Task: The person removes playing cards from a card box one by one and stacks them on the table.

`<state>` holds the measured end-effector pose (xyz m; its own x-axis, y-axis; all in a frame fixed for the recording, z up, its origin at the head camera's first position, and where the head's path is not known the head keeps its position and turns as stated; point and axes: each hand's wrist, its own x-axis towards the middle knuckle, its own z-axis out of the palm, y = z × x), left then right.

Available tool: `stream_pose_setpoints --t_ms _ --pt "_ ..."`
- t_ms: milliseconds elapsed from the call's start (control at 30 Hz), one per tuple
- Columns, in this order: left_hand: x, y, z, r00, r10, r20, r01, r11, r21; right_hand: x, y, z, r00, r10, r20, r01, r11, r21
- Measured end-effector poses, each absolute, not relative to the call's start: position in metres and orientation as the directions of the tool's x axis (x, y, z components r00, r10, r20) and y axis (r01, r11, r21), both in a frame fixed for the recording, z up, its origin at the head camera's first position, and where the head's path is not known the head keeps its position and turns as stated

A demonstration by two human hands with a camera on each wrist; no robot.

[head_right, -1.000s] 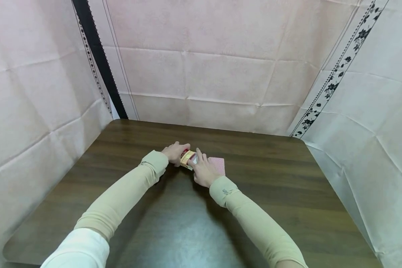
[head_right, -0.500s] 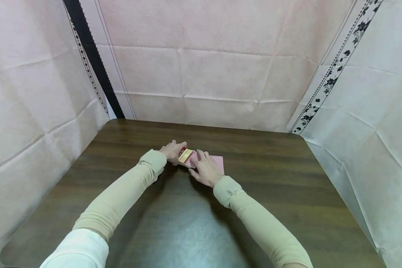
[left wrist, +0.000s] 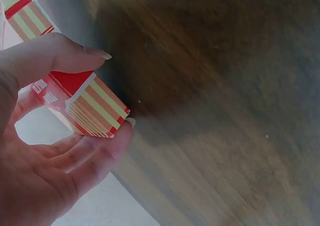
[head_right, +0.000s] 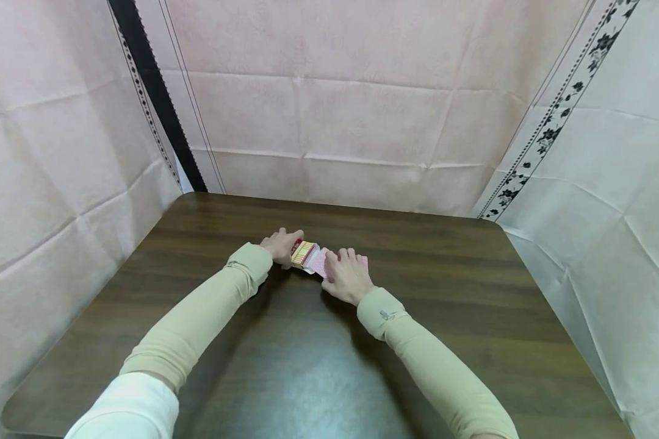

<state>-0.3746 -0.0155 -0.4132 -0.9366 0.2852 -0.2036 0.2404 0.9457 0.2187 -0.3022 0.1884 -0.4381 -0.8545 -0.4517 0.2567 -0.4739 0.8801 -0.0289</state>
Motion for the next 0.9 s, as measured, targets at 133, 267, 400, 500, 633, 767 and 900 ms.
stream_pose_setpoints --t_ms 133,267,400,500,633,767,900 --pt "-0.374 -0.020 -0.413 -0.934 0.279 -0.221 0.229 0.946 0.229 -0.303 0.196 -0.442 -0.886 -0.382 0.265 -0.413 0.908 -0.073" --pt "-0.376 -0.022 -0.415 -0.932 0.279 -0.231 0.225 0.945 0.236 -0.306 0.201 -0.444 -0.919 -0.248 0.307 -0.296 0.947 -0.122" --pt "-0.377 -0.022 -0.415 -0.935 0.278 -0.220 0.223 0.944 0.244 -0.309 0.205 -0.444 -0.946 -0.108 0.306 -0.163 0.973 -0.162" --pt "-0.376 -0.021 -0.414 -0.935 0.279 -0.218 0.223 0.942 0.250 -0.309 0.206 -0.444 -0.964 -0.046 0.262 -0.088 0.985 -0.151" --pt "-0.373 -0.020 -0.413 -0.935 0.274 -0.225 0.216 0.944 0.249 -0.308 0.205 -0.446 -0.983 -0.021 0.181 -0.043 0.992 -0.120" --pt "-0.372 -0.019 -0.413 -0.938 0.271 -0.215 0.216 0.945 0.245 -0.307 0.202 -0.448 -0.989 -0.015 0.150 -0.030 0.995 -0.095" --pt "-0.371 -0.019 -0.413 -0.936 0.278 -0.217 0.224 0.944 0.240 -0.305 0.199 -0.450 -0.990 -0.022 0.140 -0.033 0.996 -0.077"
